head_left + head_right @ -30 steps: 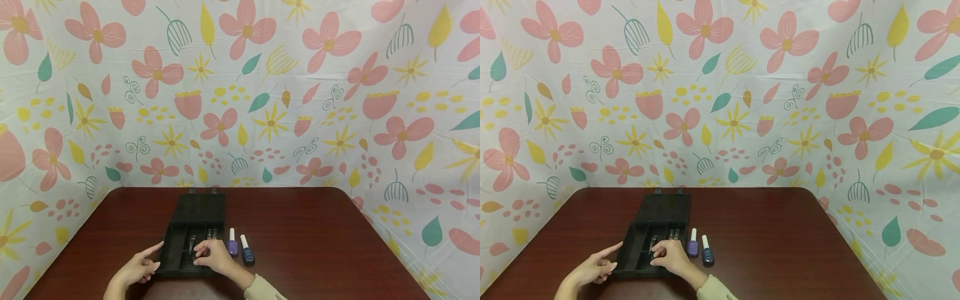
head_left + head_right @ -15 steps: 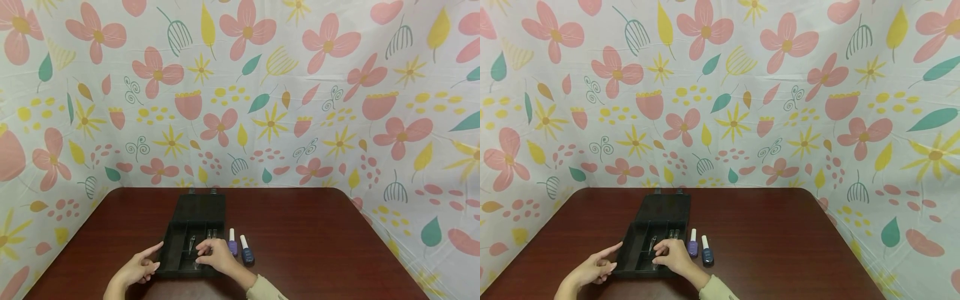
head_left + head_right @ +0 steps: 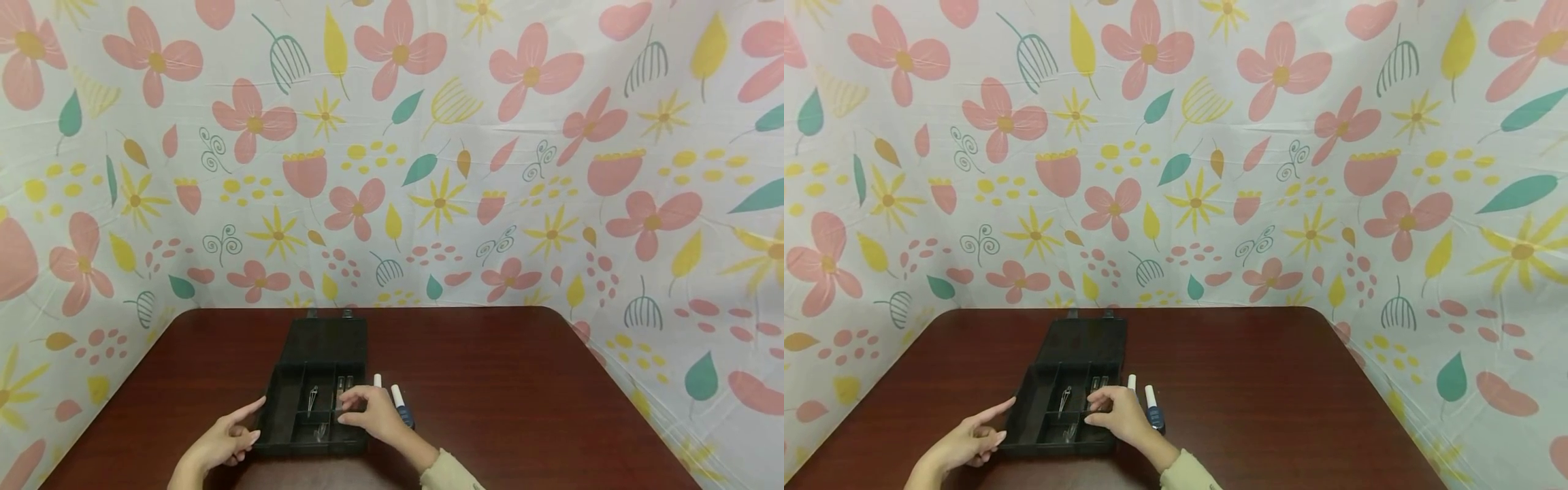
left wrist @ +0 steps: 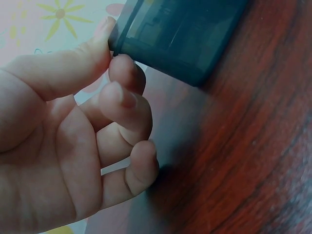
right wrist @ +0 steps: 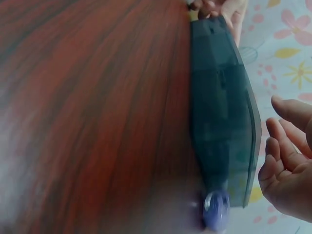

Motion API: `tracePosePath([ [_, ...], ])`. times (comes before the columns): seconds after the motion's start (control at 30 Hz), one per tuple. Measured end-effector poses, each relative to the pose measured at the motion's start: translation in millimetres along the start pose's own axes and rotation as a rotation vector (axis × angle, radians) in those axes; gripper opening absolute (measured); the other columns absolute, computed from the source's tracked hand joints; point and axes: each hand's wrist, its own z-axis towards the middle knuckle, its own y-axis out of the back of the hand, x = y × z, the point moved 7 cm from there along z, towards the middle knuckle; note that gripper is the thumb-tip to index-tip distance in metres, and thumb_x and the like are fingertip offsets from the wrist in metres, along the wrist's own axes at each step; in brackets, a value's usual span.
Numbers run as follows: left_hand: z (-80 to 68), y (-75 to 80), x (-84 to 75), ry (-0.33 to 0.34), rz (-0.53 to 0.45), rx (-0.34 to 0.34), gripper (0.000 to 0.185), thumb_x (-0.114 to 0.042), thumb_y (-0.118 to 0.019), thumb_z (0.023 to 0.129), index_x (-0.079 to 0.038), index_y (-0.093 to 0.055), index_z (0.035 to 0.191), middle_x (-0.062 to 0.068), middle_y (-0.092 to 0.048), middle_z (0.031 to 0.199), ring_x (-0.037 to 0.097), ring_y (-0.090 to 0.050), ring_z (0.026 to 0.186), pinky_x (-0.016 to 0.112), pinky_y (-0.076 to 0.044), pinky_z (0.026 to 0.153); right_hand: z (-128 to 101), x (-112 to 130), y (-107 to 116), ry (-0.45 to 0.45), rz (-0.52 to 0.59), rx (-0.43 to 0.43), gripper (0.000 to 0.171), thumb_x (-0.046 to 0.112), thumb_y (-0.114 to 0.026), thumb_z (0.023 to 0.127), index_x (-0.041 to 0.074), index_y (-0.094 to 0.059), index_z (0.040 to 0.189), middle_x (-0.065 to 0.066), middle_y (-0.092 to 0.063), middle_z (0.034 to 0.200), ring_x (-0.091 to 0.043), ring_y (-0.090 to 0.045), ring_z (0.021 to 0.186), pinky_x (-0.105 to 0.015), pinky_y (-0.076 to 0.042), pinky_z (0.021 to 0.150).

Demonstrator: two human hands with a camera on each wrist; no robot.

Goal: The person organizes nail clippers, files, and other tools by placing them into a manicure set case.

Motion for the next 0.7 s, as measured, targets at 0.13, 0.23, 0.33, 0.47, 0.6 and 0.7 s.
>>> tracePosePath([
  [0.13,-0.7,-0.3,-0.8,0.002,-0.001,-0.002,0.069,-0.018,-0.055,0.09,0.002,-0.012,0.141,0.0,-0.045,0.061,0.013,-0.04,0.051,0.028,-0.035,0.05,-6.6,14.4,13.6,0.004,0.007,-0.012,0.021,-0.003,-0.071,0.071,-0.007,-0.064,0.09,-0.014,-0.063,0.076,-0.012,-0.053,0.063,-0.022,-0.042,0.057],
  [0.23,-1.4,-0.5,-1.7,-0.002,0.004,-0.005,0.069,-0.018,-0.055,0.09,0.002,-0.013,0.141,0.0,-0.045,0.061,0.013,-0.04,0.052,0.028,-0.035,0.05,-11.5,30.5,24.7,0.011,0.005,-0.013,0.019,-0.007,-0.07,0.071,-0.009,-0.063,0.089,-0.02,-0.062,0.077,-0.023,-0.055,0.064,-0.023,-0.042,0.057],
  [0.33,-2.0,-0.4,-2.1,0.004,0.004,-0.007,0.07,-0.019,-0.056,0.089,0.001,-0.013,0.141,0.0,-0.046,0.061,0.012,-0.041,0.052,0.028,-0.035,0.051,-14.5,30.9,31.4,0.001,0.004,-0.012,0.02,-0.007,-0.07,0.07,-0.009,-0.063,0.089,-0.021,-0.062,0.078,-0.029,-0.055,0.066,-0.023,-0.043,0.058],
  [0.47,-2.1,0.2,-2.7,0.004,0.007,-0.008,0.07,-0.019,-0.056,0.089,0.002,-0.013,0.141,0.0,-0.046,0.061,0.012,-0.041,0.052,0.028,-0.035,0.051,-14.2,10.9,32.8,-0.003,0.005,-0.007,0.022,-0.005,-0.071,0.071,-0.008,-0.064,0.091,-0.019,-0.063,0.079,-0.02,-0.056,0.066,-0.024,-0.043,0.057],
  [0.6,-1.4,0.1,-3.0,-0.009,0.008,-0.002,0.07,-0.018,-0.055,0.09,0.002,-0.012,0.141,0.0,-0.045,0.061,0.012,-0.041,0.051,0.028,-0.035,0.05,-13.8,-8.0,34.3,-0.005,0.003,-0.005,0.025,0.0,-0.072,0.072,-0.007,-0.064,0.095,-0.014,-0.063,0.08,-0.016,-0.055,0.068,-0.025,-0.044,0.059],
  [0.7,-1.0,-0.4,-2.2,-0.009,0.001,0.001,0.069,-0.018,-0.055,0.09,0.001,-0.012,0.141,0.0,-0.045,0.061,0.013,-0.04,0.051,0.027,-0.035,0.05,-16.0,-15.3,38.5,-0.005,0.004,-0.004,0.027,0.002,-0.073,0.071,-0.006,-0.064,0.095,-0.012,-0.063,0.08,-0.022,-0.057,0.071,-0.025,-0.044,0.061],
])
